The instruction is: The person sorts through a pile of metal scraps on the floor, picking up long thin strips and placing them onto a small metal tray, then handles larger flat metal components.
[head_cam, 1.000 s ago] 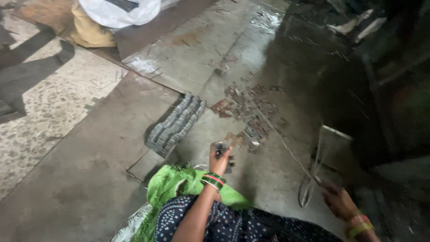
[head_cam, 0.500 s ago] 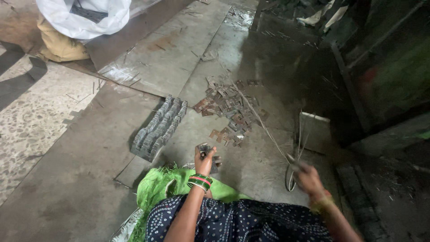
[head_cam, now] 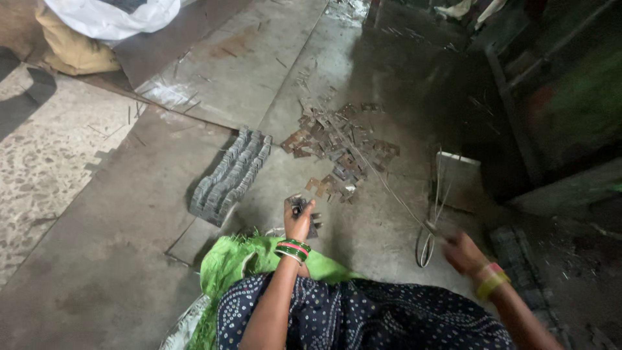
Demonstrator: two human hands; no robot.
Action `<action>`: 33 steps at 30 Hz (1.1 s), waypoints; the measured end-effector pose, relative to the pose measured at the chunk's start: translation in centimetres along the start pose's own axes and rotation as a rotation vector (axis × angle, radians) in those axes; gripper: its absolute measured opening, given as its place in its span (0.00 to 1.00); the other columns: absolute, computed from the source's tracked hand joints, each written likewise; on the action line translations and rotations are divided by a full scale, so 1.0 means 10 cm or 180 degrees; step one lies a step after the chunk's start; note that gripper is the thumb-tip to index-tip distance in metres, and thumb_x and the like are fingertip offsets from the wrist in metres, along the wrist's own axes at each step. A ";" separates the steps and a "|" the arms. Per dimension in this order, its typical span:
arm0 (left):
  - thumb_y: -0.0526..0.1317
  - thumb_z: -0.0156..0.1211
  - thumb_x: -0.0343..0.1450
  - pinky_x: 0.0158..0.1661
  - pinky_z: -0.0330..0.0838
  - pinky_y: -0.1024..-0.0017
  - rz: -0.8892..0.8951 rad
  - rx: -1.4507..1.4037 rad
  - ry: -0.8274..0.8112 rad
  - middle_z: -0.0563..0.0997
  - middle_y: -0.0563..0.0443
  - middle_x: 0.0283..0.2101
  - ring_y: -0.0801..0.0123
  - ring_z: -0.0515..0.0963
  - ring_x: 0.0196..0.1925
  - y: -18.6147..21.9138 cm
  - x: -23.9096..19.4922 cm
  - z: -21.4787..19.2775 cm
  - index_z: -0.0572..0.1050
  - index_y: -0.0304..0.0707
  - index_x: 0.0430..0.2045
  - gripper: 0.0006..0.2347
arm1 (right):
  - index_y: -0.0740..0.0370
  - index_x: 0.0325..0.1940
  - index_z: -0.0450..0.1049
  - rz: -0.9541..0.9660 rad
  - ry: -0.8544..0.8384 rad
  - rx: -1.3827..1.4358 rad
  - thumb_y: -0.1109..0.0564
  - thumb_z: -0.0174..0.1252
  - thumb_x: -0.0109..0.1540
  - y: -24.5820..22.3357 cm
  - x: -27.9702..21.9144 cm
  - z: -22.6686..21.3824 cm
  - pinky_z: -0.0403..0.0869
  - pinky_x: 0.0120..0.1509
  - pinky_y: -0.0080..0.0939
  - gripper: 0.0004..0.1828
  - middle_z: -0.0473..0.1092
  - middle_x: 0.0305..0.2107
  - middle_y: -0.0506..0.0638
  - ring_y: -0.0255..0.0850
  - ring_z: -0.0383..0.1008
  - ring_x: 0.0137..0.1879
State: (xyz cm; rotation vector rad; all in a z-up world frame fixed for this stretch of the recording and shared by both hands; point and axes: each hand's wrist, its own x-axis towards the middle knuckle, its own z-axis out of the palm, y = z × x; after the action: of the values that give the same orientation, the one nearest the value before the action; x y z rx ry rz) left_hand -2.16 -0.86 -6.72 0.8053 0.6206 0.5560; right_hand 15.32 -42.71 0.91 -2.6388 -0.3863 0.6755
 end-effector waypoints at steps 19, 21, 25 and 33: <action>0.36 0.69 0.67 0.20 0.78 0.63 0.0120 0.0242 -0.0113 0.79 0.47 0.35 0.61 0.82 0.23 -0.01 -0.17 -0.13 0.67 0.45 0.49 0.19 | 0.56 0.66 0.76 0.0657 0.0287 0.1039 0.52 0.55 0.66 1.27 -2.03 0.41 0.71 0.34 0.44 0.24 0.77 0.34 0.57 0.42 0.72 0.33; 0.35 0.68 0.66 0.20 0.77 0.63 -0.0092 0.0264 -0.0013 0.78 0.49 0.37 0.62 0.81 0.23 0.01 -0.19 -0.11 0.66 0.47 0.48 0.20 | 0.56 0.67 0.76 0.0493 0.0438 0.1000 0.51 0.56 0.67 0.89 -1.55 0.49 0.69 0.31 0.44 0.24 0.77 0.30 0.58 0.43 0.70 0.30; 0.35 0.68 0.66 0.20 0.77 0.63 -0.0099 0.0267 0.0011 0.78 0.48 0.37 0.62 0.81 0.23 0.03 -0.21 -0.11 0.66 0.47 0.48 0.19 | 0.53 0.60 0.79 -0.0395 0.1000 0.0867 0.63 0.49 0.57 -0.06 -0.42 0.67 0.68 0.28 0.44 0.29 0.73 0.20 0.53 0.39 0.67 0.23; 0.37 0.69 0.67 0.20 0.77 0.64 -0.0035 0.0236 -0.0100 0.76 0.49 0.37 0.63 0.80 0.23 -0.01 -0.08 -0.11 0.67 0.45 0.48 0.19 | 0.56 0.54 0.82 -0.0190 0.1152 0.0981 0.56 0.55 0.61 -0.77 0.37 0.60 0.66 0.27 0.39 0.19 0.72 0.18 0.48 0.35 0.69 0.24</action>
State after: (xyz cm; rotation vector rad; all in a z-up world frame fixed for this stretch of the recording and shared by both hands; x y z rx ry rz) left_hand -3.46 -0.90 -7.18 0.8784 0.6191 0.5119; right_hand 14.14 -32.76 -2.07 -2.3765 -0.2316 0.2075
